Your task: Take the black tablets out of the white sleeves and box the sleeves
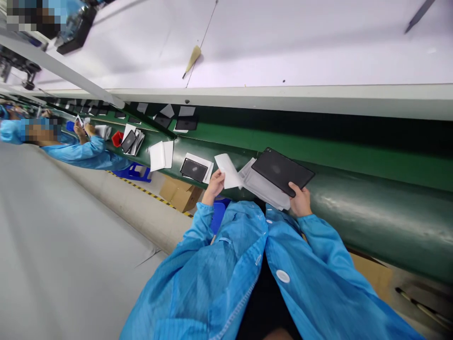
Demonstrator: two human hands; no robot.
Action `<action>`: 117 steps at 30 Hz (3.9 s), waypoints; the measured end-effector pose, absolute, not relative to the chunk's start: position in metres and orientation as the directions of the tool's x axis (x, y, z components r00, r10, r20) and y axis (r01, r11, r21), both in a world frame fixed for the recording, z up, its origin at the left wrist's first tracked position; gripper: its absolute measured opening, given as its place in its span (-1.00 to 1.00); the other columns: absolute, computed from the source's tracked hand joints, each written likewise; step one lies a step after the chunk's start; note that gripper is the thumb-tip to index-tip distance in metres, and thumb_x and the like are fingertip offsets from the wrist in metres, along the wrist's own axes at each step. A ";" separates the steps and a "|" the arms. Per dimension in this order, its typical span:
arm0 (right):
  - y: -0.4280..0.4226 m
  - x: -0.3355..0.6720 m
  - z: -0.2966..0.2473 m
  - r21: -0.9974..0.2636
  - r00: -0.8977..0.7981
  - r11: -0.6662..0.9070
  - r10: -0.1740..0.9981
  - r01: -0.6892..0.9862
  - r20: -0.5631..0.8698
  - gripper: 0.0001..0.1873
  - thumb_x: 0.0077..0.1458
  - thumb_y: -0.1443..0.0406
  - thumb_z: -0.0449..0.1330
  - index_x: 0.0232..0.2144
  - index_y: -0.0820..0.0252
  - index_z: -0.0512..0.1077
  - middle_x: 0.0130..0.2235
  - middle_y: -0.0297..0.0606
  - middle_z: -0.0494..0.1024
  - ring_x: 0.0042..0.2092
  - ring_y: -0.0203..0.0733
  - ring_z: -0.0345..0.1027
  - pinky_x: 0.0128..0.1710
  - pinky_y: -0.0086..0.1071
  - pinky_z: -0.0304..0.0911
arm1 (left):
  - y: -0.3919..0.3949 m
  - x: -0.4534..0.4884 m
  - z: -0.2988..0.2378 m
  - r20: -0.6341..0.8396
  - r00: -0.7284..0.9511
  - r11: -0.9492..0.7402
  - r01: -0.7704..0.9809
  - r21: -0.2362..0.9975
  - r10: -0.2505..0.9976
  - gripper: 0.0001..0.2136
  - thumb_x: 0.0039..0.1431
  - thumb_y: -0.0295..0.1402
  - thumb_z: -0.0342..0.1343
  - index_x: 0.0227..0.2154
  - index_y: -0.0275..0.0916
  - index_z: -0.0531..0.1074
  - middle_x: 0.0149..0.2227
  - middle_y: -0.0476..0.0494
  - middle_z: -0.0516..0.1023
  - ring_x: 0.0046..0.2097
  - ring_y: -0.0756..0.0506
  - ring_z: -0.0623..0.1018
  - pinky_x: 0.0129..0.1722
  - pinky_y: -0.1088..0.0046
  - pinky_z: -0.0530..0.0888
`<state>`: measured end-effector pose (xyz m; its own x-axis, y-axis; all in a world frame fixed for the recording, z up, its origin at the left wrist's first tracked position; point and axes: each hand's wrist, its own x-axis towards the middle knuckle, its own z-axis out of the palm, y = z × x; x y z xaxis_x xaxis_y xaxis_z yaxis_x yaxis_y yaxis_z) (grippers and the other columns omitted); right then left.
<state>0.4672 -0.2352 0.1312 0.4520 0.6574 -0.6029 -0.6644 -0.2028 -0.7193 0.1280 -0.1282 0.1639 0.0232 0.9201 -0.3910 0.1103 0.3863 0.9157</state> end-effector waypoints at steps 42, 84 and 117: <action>-0.251 0.501 0.125 -0.735 0.610 -0.106 0.486 -0.669 -0.626 -0.69 -0.34 0.31 0.51 -0.44 0.11 0.55 -0.35 -0.37 0.67 -0.18 -0.07 0.62 -0.10 -0.22 0.62 | -0.159 0.316 0.113 -0.436 0.571 -0.422 0.816 0.396 0.695 -0.87 0.23 -0.43 0.22 -0.25 -0.37 0.64 -0.08 -0.48 0.61 0.09 -0.37 0.53 0.11 0.12 0.52; -0.307 0.494 0.123 -0.875 0.729 -0.372 0.498 -0.309 -0.469 -0.62 -0.33 0.07 0.54 -0.45 0.15 0.63 -0.41 -0.34 0.66 -0.25 -0.07 0.51 -0.12 -0.19 0.51 | -0.142 0.291 0.099 -0.365 0.364 0.049 0.648 0.760 0.857 -0.87 0.25 -0.46 0.12 -0.33 -0.26 0.58 -0.29 -0.14 0.69 -0.22 -0.11 0.61 -0.09 0.35 0.54; -0.274 0.488 0.102 -0.851 0.328 -0.518 0.793 -0.082 -0.514 -0.53 -0.25 -0.07 0.45 -0.41 0.14 0.56 -0.44 -0.25 0.65 -0.33 -0.07 0.50 -0.23 -0.22 0.46 | -0.168 0.272 0.144 -0.046 0.535 -0.176 0.356 0.918 0.843 -0.82 0.38 -0.39 0.14 -0.05 -0.22 0.59 0.01 -0.25 0.58 0.02 -0.14 0.57 0.03 0.33 0.52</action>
<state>0.4881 -0.2744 0.1024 0.3282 0.7925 -0.5140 -0.0815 -0.5183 -0.8513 0.2722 -0.1683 0.1438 0.5352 0.8435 -0.0461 0.3562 -0.1759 0.9177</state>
